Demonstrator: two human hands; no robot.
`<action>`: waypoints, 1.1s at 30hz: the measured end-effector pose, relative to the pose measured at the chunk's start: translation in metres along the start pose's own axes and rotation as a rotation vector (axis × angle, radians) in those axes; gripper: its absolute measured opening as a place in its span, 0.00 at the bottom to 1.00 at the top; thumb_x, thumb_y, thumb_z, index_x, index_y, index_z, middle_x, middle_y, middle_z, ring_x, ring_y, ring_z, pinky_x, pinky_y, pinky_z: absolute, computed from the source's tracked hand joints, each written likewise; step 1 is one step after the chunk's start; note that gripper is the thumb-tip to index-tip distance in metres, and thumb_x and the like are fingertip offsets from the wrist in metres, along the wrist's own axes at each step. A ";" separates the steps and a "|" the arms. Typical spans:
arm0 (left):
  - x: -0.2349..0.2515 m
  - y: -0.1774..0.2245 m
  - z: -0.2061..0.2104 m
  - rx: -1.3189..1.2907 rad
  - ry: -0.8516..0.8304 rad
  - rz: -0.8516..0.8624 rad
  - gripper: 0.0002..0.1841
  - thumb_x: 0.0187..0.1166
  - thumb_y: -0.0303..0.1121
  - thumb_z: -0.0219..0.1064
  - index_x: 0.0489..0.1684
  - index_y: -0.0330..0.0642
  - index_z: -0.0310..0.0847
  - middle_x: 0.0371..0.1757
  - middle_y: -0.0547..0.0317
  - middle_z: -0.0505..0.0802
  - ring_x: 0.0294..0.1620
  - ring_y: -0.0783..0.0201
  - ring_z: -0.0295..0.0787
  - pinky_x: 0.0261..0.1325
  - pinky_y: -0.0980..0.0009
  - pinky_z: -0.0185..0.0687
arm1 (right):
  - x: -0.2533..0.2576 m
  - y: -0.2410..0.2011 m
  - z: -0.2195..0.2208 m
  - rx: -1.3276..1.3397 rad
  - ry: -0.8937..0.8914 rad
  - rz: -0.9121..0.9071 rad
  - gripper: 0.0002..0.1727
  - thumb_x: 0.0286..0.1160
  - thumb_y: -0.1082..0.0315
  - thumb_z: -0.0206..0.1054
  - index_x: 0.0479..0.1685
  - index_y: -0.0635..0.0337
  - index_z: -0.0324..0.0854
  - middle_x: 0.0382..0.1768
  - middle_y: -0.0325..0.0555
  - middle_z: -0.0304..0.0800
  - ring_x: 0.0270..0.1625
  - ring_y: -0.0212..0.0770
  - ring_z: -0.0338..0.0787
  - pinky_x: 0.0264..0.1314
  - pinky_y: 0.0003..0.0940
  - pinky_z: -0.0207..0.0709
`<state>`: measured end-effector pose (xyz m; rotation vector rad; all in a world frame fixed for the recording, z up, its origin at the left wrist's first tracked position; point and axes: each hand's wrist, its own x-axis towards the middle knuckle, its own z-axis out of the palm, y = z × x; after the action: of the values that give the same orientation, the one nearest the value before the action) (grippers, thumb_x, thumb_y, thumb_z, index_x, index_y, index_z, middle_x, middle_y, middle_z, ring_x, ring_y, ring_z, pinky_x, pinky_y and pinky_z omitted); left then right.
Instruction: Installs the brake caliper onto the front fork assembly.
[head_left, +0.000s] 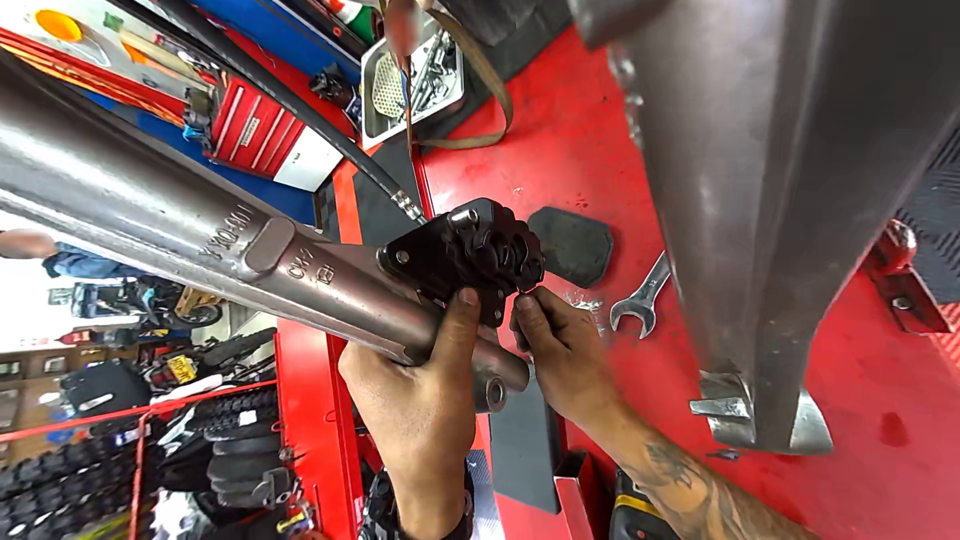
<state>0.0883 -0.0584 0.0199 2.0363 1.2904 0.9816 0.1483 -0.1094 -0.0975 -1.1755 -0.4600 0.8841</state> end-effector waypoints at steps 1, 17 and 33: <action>0.000 0.000 0.000 0.002 -0.004 0.003 0.16 0.68 0.36 0.80 0.50 0.43 0.84 0.34 0.62 0.95 0.34 0.65 0.95 0.36 0.65 0.96 | 0.001 -0.004 0.001 -0.019 0.012 -0.003 0.19 0.92 0.55 0.53 0.32 0.51 0.81 0.19 0.37 0.76 0.17 0.34 0.74 0.15 0.26 0.66; 0.001 0.001 -0.001 -0.011 -0.020 0.016 0.13 0.68 0.33 0.79 0.45 0.44 0.84 0.30 0.61 0.93 0.28 0.63 0.94 0.30 0.64 0.94 | 0.003 -0.007 0.003 0.015 0.034 -0.029 0.18 0.90 0.56 0.58 0.32 0.53 0.83 0.19 0.37 0.78 0.17 0.32 0.75 0.17 0.25 0.69; 0.002 -0.001 0.000 -0.014 -0.021 0.055 0.11 0.67 0.35 0.78 0.42 0.47 0.83 0.25 0.67 0.90 0.24 0.69 0.89 0.24 0.71 0.89 | 0.004 -0.005 0.009 0.100 0.074 0.002 0.16 0.88 0.57 0.61 0.32 0.53 0.86 0.19 0.37 0.80 0.16 0.32 0.76 0.16 0.24 0.71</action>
<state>0.0879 -0.0561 0.0196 2.0759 1.2198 0.9886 0.1460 -0.1015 -0.0900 -1.1140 -0.3503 0.8529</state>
